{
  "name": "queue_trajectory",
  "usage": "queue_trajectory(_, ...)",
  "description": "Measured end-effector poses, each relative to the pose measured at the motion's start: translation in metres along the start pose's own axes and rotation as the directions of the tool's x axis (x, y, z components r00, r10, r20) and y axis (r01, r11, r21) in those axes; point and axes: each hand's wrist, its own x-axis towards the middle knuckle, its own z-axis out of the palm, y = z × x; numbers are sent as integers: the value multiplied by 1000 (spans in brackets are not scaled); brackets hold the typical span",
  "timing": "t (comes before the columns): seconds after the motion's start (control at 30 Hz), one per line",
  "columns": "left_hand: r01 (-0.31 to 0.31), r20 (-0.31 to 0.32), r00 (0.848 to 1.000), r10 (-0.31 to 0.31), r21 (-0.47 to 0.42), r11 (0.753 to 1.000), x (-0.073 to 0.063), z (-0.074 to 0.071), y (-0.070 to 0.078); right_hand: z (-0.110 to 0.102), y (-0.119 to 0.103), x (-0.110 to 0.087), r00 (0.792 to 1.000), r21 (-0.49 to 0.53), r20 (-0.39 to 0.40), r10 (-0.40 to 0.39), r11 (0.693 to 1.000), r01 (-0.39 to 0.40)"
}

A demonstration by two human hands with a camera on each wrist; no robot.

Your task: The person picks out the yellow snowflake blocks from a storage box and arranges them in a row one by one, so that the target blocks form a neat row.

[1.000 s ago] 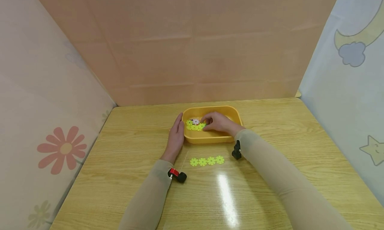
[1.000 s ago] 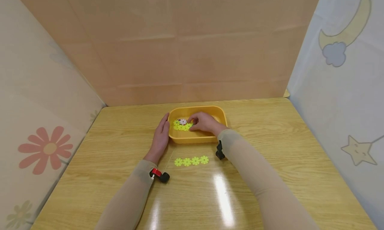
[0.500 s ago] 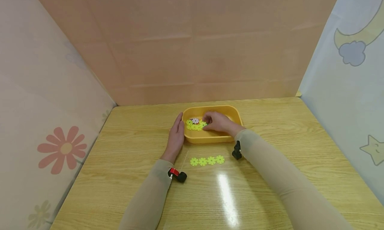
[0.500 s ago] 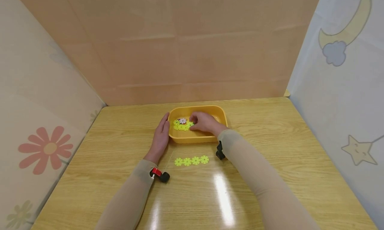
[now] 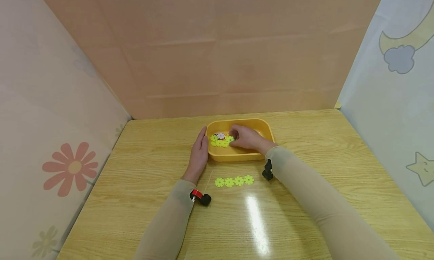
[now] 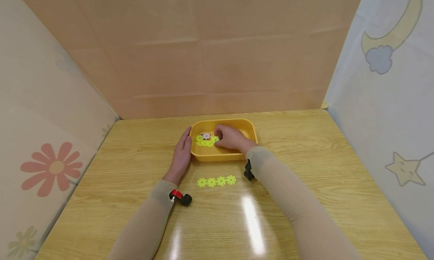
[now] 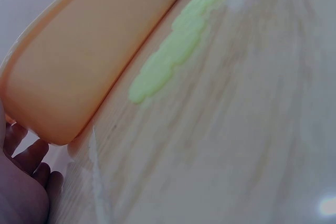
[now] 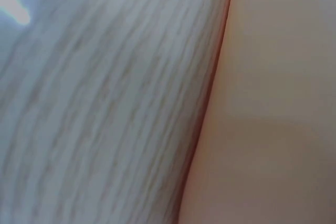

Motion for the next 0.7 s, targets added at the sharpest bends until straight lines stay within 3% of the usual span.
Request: queue_trajectory(0.7,-6,2,1000,6,-11,1000,0,0,-2,-2,2,0,999,75,-46,12,997,-8)
